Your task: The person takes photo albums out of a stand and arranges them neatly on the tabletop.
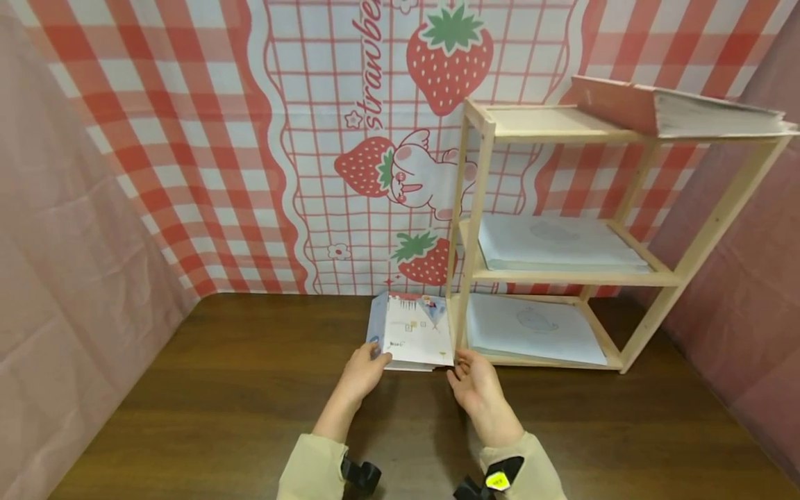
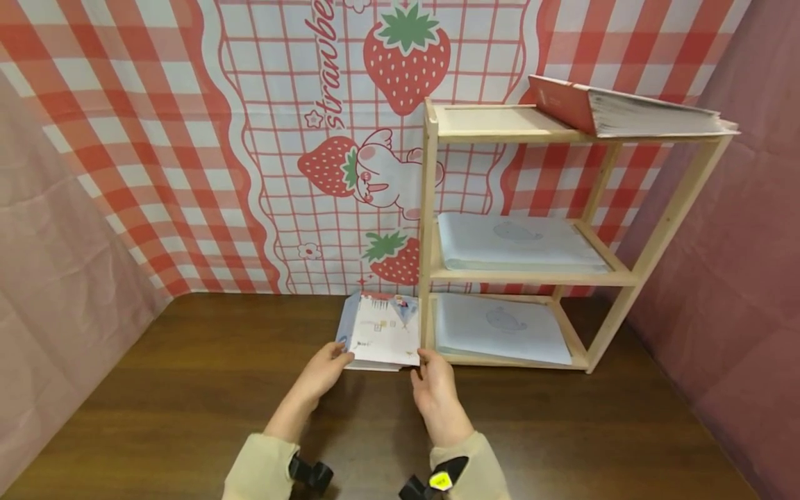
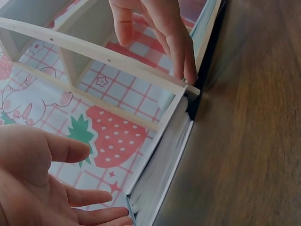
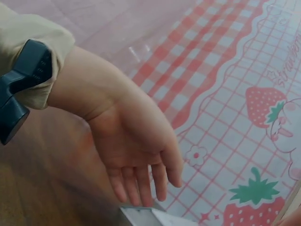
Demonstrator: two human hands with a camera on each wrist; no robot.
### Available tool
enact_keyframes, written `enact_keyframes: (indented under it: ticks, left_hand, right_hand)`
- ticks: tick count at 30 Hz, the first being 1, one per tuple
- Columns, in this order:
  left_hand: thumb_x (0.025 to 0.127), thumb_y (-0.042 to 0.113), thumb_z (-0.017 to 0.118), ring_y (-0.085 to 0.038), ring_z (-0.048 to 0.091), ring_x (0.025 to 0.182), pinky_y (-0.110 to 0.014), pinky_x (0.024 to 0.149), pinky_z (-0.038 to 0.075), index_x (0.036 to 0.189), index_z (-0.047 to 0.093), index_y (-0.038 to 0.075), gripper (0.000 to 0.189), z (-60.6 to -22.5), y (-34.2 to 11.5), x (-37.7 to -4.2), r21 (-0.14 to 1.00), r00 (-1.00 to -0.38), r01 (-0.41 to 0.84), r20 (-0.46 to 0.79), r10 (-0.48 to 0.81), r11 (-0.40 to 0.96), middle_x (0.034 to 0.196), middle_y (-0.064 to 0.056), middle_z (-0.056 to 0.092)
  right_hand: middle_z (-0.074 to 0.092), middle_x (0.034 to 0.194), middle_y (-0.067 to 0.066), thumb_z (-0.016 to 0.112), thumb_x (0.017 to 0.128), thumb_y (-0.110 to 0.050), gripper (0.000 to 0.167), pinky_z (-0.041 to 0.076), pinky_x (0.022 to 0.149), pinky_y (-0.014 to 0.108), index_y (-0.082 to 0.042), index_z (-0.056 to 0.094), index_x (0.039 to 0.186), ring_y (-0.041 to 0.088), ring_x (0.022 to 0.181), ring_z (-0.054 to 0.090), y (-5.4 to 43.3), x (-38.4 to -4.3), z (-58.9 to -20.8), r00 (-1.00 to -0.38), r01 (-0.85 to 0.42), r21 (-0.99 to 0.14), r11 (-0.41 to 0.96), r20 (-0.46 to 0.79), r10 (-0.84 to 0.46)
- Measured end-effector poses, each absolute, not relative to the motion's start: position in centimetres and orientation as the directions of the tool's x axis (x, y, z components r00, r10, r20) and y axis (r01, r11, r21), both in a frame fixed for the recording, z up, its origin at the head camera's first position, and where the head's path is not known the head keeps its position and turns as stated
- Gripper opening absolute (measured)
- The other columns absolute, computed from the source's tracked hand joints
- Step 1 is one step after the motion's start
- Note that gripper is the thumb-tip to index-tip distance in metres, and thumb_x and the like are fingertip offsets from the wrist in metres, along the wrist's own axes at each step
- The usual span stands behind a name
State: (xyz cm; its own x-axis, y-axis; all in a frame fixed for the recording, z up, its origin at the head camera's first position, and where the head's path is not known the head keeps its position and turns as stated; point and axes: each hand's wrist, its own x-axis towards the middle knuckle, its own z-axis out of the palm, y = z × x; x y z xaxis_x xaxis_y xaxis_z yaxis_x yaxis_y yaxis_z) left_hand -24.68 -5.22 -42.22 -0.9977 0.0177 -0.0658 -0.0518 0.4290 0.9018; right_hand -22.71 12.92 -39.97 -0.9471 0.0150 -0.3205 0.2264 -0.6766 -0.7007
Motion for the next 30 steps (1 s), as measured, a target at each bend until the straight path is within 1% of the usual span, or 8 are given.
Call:
enact_keyframes:
  ticks: [2,7,9,14,16,21,26,30]
  left_hand:
    - [0.087,0.022,0.051,-0.044,0.038,0.12,-0.054,0.098,0.033,0.13,0.039,-0.01,0.054,-42.0,-5.1,-24.6,0.908,-0.997,-0.061,-0.077,0.022,0.414,0.129,-0.03,0.042]
    - [0.088,0.022,0.051,-0.043,0.04,0.12,-0.053,0.098,0.034,0.13,0.04,-0.009,0.054,-41.5,-4.9,-24.3,0.921,-0.997,-0.046,-0.066,0.039,0.388,0.129,-0.029,0.043]
    - [0.088,0.022,0.051,-0.042,0.042,0.119,-0.052,0.096,0.036,0.129,0.042,-0.008,0.051,-41.4,-4.8,-24.1,0.922,-0.998,-0.031,-0.052,0.044,0.386,0.128,-0.028,0.045]
    - [0.088,0.024,0.051,-0.041,0.043,0.116,-0.053,0.092,0.039,0.127,0.045,-0.004,0.049,-40.9,-4.6,-23.5,0.929,-0.998,-0.017,-0.041,0.056,0.37,0.128,-0.024,0.046]
    - [0.088,0.023,0.05,-0.041,0.044,0.116,-0.053,0.092,0.039,0.127,0.046,-0.004,0.047,-40.7,-4.6,-23.4,0.932,-0.998,-0.006,-0.029,0.059,0.363,0.128,-0.023,0.046]
    - [0.089,0.018,0.047,-0.039,0.044,0.116,-0.052,0.091,0.039,0.124,0.049,-0.002,0.04,-40.1,-4.4,-23.1,0.932,-0.998,0.038,0.016,0.066,0.359,0.126,-0.021,0.048]
    - [0.089,0.019,0.047,-0.037,0.045,0.115,-0.052,0.09,0.04,0.124,0.049,0.0,0.04,-39.3,-4.2,-22.8,0.938,-0.997,0.044,0.019,0.076,0.344,0.127,-0.018,0.048]
    - [0.088,0.019,0.049,-0.035,0.049,0.11,-0.049,0.088,0.042,0.122,0.051,-0.001,0.039,-39.0,-4.0,-22.7,0.938,-0.996,0.069,0.048,0.069,0.339,0.123,-0.019,0.051]
  right_hand:
    - [-0.034,0.141,0.019,0.025,0.095,-0.005,0.069,-0.004,0.112,0.039,0.003,-0.032,0.133,0.029,0.133,-0.025,13.1,-22.6,-39.7,-0.947,0.225,-0.692,-0.686,-0.321,0.013]
    - [-0.037,0.141,0.016,0.025,0.094,-0.004,0.071,-0.005,0.112,0.037,-0.002,-0.034,0.133,0.027,0.132,-0.026,13.3,-22.3,-38.9,-0.953,0.2,-0.667,-0.717,-0.301,0.015]
    - [-0.033,0.144,0.014,0.025,0.093,-0.003,0.069,-0.002,0.113,0.034,-0.003,-0.029,0.136,0.024,0.136,-0.018,13.4,-22.1,-38.6,-0.955,0.159,-0.666,-0.728,-0.291,0.057]
    - [-0.029,0.147,0.002,0.026,0.092,0.0,0.068,-0.002,0.113,0.031,-0.007,-0.021,0.141,0.015,0.137,-0.013,13.7,-21.2,-37.8,-0.95,0.041,-0.703,-0.71,-0.247,0.19]
    - [-0.03,0.146,0.001,0.026,0.092,-0.001,0.068,-0.003,0.113,0.031,-0.008,-0.022,0.14,0.015,0.135,-0.019,13.9,-21.0,-37.5,-0.953,0.023,-0.721,-0.692,-0.226,0.203]
    - [-0.023,0.15,0.001,0.025,0.092,0.001,0.068,-0.001,0.113,0.031,-0.012,-0.019,0.143,0.017,0.137,-0.016,14.4,-20.7,-36.8,-0.954,-0.037,-0.738,-0.674,-0.175,0.244]
    - [-0.013,0.152,0.0,0.025,0.091,0.003,0.069,0.003,0.113,0.03,-0.016,-0.013,0.145,0.015,0.139,-0.01,14.9,-20.5,-35.8,-0.944,-0.11,-0.76,-0.641,-0.122,0.307]
    - [-0.009,0.153,-0.002,0.027,0.092,0.001,0.067,0.008,0.113,0.028,-0.018,-0.009,0.146,0.015,0.139,-0.002,15.2,-20.4,-35.3,-0.935,-0.146,-0.782,-0.607,-0.092,0.343]
